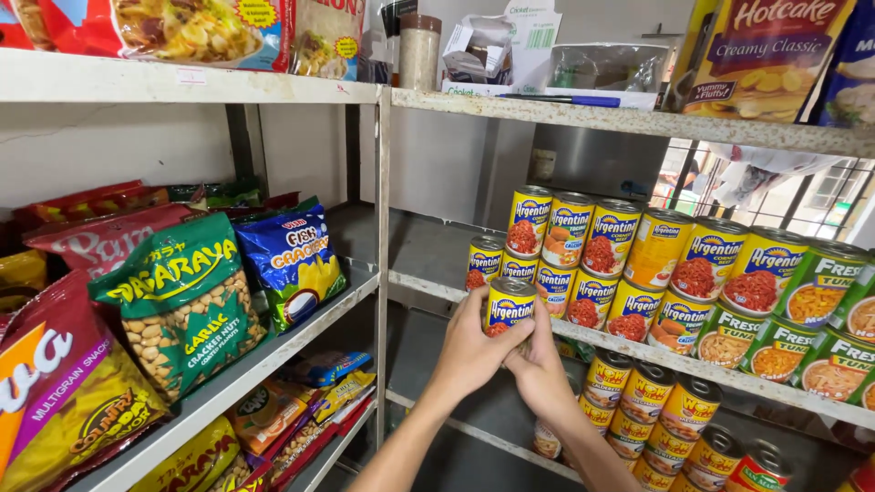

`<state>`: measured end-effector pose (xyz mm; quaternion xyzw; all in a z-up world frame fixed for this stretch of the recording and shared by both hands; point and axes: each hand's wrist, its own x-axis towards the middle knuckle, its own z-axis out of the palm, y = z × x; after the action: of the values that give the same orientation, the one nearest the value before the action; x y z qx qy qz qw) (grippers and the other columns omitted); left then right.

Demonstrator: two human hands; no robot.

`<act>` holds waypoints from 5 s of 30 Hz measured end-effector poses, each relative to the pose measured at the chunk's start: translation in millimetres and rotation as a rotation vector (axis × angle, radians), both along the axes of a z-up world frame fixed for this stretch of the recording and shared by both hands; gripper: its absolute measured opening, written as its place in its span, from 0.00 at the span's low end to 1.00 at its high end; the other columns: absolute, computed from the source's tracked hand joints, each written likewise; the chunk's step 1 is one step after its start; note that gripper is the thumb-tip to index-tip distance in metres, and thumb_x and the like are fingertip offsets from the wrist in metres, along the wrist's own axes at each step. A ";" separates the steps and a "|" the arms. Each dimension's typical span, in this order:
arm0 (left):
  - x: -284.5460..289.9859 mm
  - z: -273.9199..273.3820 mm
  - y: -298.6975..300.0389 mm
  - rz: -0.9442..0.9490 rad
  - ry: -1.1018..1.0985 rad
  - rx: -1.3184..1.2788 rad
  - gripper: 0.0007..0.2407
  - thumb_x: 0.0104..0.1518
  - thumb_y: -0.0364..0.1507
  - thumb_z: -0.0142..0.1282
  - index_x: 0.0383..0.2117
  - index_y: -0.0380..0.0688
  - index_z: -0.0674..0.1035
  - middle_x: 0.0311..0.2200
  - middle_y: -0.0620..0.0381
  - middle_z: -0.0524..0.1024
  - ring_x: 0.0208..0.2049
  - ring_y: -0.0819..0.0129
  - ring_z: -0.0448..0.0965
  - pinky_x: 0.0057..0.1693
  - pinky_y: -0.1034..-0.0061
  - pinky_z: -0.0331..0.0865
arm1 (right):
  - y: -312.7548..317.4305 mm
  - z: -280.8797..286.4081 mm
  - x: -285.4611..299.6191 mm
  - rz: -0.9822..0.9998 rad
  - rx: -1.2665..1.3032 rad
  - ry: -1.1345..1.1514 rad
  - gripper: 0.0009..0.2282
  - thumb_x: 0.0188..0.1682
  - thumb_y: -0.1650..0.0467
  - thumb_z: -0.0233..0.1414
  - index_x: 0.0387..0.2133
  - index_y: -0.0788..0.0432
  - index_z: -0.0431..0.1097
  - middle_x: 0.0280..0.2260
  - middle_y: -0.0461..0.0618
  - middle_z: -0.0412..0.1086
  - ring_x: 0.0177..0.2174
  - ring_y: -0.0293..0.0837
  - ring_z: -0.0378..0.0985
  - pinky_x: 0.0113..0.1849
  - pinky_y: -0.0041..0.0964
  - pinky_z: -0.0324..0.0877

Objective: Restocking and organizing various canned goods onto a grocery shelf from a box on the floor.

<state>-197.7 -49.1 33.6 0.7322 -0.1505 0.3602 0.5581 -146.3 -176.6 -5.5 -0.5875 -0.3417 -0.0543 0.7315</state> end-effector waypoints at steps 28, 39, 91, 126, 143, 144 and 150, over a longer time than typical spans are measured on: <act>191.6 70.2 34.6 0.121 -0.160 -0.087 0.23 0.60 0.32 0.59 0.60 0.41 0.67 0.49 0.45 0.79 0.50 0.56 0.81 0.55 0.64 0.72 | -128.4 -13.7 -41.0 -0.124 -0.175 -0.024 0.24 0.56 0.73 0.41 0.67 0.57 0.48 0.45 0.54 0.66 0.35 0.40 0.73 0.34 0.33 0.69; 175.7 62.1 38.8 0.110 -0.156 -0.057 0.25 0.57 0.32 0.62 0.61 0.41 0.68 0.50 0.46 0.79 0.51 0.57 0.81 0.57 0.64 0.72 | -135.1 -24.1 -53.7 -0.171 -0.243 0.090 0.22 0.56 0.73 0.40 0.66 0.55 0.51 0.43 0.51 0.66 0.30 0.37 0.69 0.31 0.31 0.65; -39.8 -194.8 -9.9 0.357 0.036 0.062 0.19 0.60 0.27 0.57 0.58 0.37 0.72 0.60 0.45 0.69 0.62 0.49 0.69 0.65 0.64 0.62 | -85.9 -141.5 -66.1 0.179 -0.213 0.202 0.21 0.56 0.68 0.44 0.64 0.58 0.54 0.43 0.51 0.68 0.32 0.39 0.75 0.32 0.30 0.69; -588.8 -788.7 -198.7 1.291 1.102 -0.955 0.11 0.58 0.26 0.52 0.45 0.47 0.81 0.43 0.46 0.82 0.48 0.49 0.81 0.54 0.62 0.73 | -69.0 -698.5 -321.6 0.895 -1.834 0.372 0.33 0.52 0.55 0.49 0.68 0.48 0.43 0.36 0.48 0.75 0.28 0.41 0.77 0.27 0.39 0.74; -617.7 -964.1 -169.8 1.321 1.147 -1.337 0.13 0.59 0.31 0.52 0.49 0.46 0.77 0.40 0.37 0.80 0.45 0.38 0.79 0.52 0.51 0.72 | 46.5 -987.2 -427.5 1.235 -1.812 -0.029 0.24 0.52 0.64 0.55 0.61 0.55 0.59 0.31 0.56 0.71 0.26 0.47 0.73 0.30 0.45 0.71; -613.8 -982.2 -169.2 1.364 1.158 -1.271 0.13 0.57 0.29 0.52 0.48 0.45 0.77 0.42 0.38 0.79 0.46 0.39 0.78 0.51 0.50 0.71 | 60.2 -1006.4 -434.0 1.325 -1.628 -0.249 0.22 0.52 0.64 0.57 0.58 0.57 0.61 0.35 0.54 0.74 0.32 0.49 0.77 0.35 0.46 0.72; -600.4 -1084.3 -116.2 1.643 1.153 -0.865 0.17 0.44 0.22 0.53 0.44 0.42 0.77 0.46 0.45 0.75 0.48 0.44 0.74 0.52 0.54 0.69 | 116.0 -1090.5 -472.8 1.103 -1.593 -0.785 0.23 0.45 0.68 0.61 0.53 0.63 0.64 0.38 0.60 0.74 0.40 0.63 0.77 0.43 0.53 0.72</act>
<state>-798.1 -165.3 -1050.8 0.4098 0.8075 0.2483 0.3440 -619.2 -60.6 -1095.9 -0.6033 -0.7130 0.3409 -0.1065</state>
